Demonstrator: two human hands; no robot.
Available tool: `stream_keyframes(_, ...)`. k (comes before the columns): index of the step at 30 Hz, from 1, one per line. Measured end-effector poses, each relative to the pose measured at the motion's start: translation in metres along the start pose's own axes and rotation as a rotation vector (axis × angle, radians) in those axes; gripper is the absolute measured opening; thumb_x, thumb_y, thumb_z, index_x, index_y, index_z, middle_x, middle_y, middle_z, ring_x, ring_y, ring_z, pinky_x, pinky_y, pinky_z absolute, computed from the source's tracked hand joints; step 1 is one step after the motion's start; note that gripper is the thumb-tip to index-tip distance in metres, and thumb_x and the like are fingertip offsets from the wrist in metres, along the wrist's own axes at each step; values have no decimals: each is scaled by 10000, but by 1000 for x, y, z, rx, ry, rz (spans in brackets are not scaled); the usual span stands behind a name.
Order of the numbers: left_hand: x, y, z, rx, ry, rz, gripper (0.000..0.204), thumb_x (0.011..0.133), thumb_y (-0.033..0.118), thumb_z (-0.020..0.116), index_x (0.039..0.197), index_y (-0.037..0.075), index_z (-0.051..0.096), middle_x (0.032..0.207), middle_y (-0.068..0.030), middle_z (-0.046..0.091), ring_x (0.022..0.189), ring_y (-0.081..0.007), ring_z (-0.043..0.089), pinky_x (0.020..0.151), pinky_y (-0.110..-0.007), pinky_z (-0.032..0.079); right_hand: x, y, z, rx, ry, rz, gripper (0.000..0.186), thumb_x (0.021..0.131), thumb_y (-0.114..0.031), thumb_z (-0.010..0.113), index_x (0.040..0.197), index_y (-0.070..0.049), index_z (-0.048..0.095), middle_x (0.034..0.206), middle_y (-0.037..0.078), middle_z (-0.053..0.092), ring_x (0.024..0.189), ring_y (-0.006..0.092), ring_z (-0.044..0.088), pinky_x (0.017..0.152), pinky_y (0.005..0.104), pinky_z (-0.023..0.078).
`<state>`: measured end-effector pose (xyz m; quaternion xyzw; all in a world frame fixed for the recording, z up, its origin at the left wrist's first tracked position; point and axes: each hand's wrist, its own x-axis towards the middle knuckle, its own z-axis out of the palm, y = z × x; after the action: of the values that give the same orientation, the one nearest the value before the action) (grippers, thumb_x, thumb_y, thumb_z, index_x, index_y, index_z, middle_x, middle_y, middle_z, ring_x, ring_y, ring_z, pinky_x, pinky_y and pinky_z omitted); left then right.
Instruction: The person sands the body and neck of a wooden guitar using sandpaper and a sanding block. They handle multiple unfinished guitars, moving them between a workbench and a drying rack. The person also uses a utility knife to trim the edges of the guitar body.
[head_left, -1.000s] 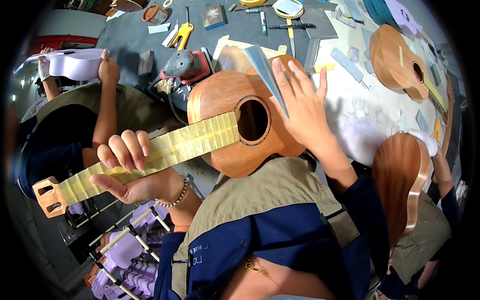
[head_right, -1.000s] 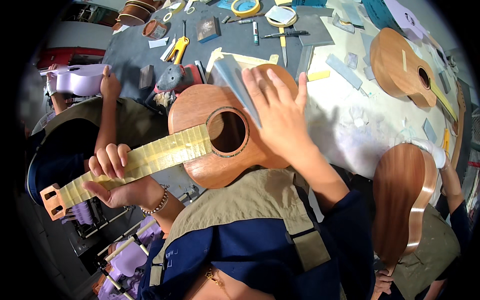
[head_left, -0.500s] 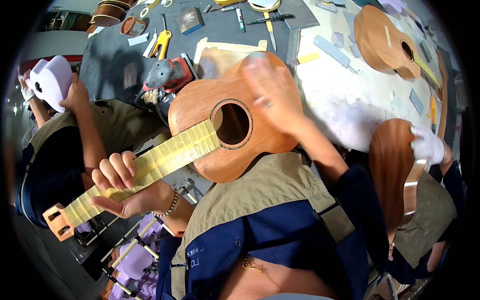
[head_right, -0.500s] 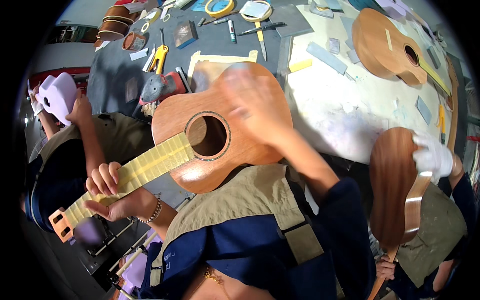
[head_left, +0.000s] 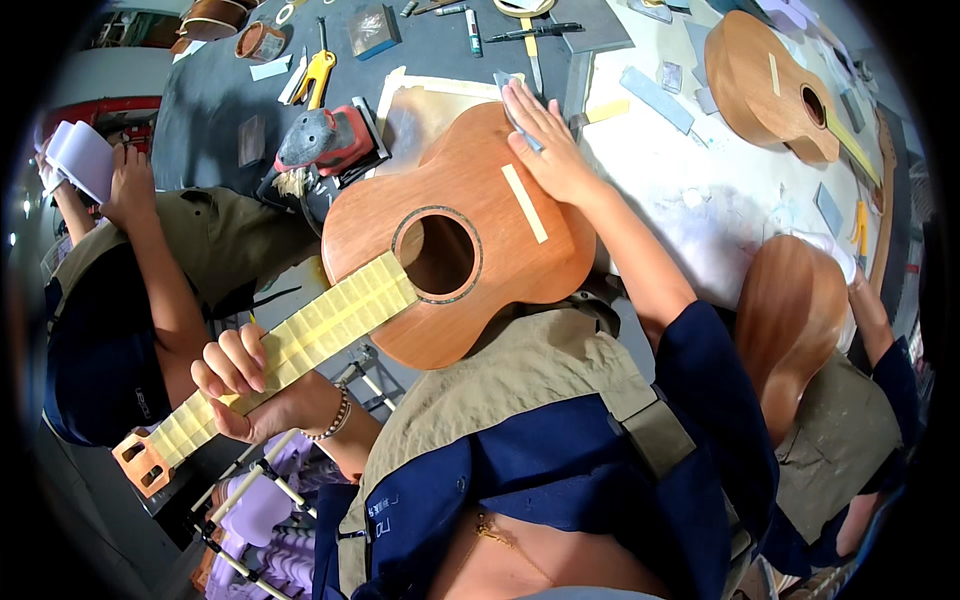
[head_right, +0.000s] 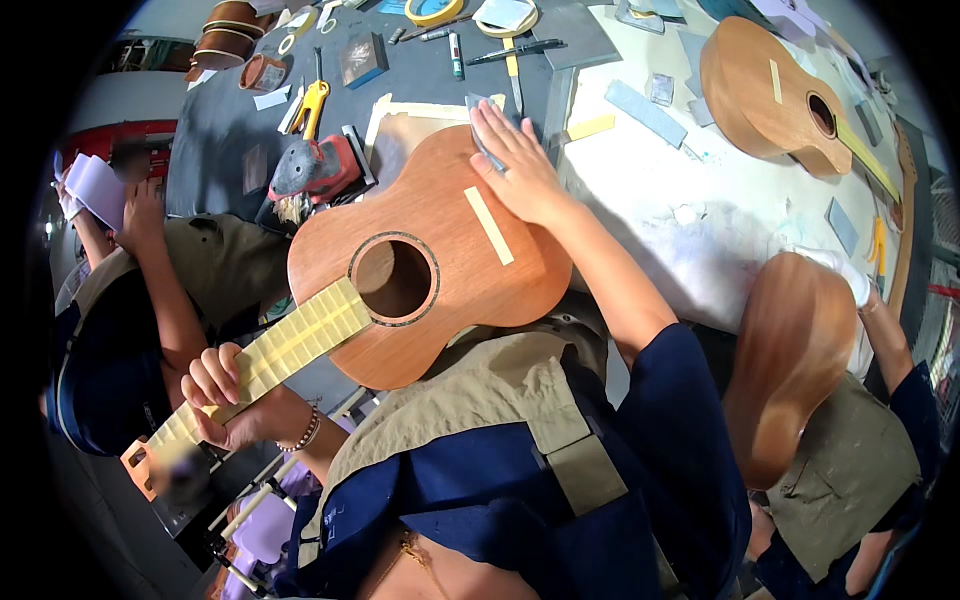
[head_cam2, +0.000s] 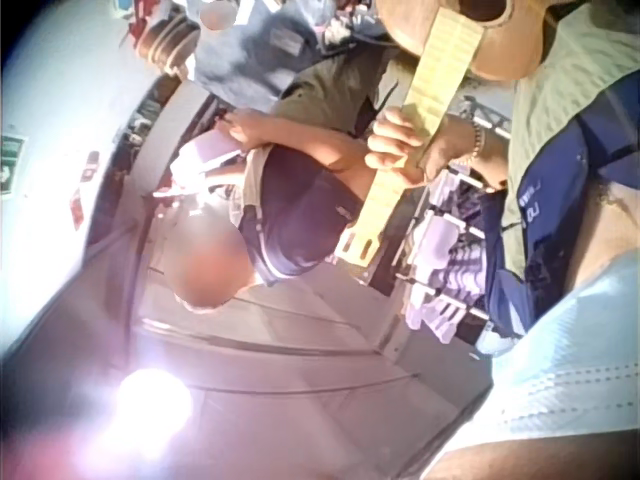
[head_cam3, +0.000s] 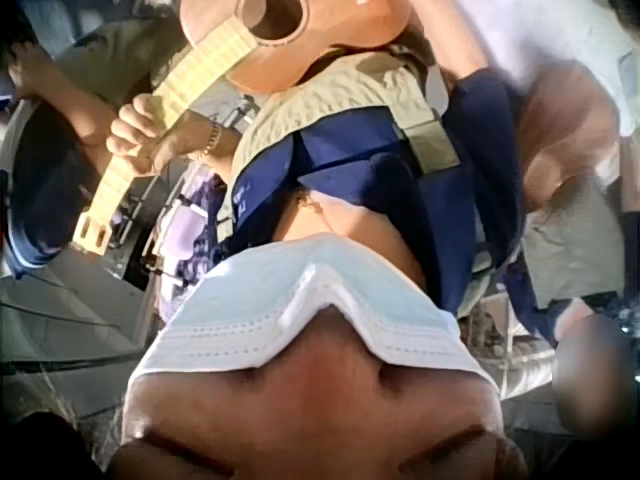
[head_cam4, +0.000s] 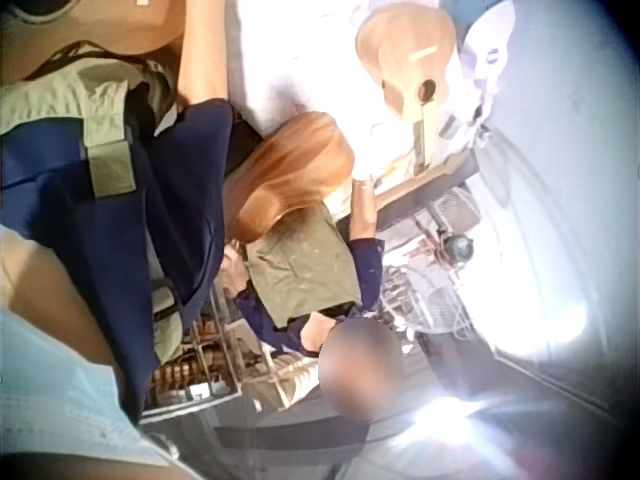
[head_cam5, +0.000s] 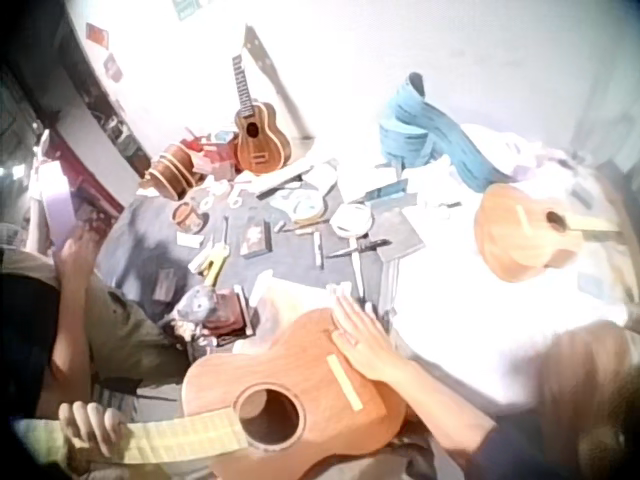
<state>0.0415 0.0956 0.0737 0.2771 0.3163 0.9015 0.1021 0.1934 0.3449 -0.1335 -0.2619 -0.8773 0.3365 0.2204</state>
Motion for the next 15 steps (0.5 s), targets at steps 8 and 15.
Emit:
stream_keyframes(8, -29, 19, -18, -10, 71, 20, 153, 757, 188, 548, 685, 105, 443, 575, 17, 363, 508, -102, 356, 568, -250, 321, -18, -2, 5, -5, -78, 155, 567, 939, -407, 330, 1423, -137, 208, 1481, 73, 183, 1369, 234, 156, 1098, 479, 79)
stream_keyframes(15, -40, 22, -49, -4, 102, 19, 191, 821, 253, 469, 692, 112, 461, 576, 16, 371, 519, -98, 350, 558, -245, 328, -80, -116, -9, -133, -129, -266, 600, 912, -445, 369, 1423, -165, 226, 1475, 49, 216, 1369, 230, 162, 1094, 493, 73)
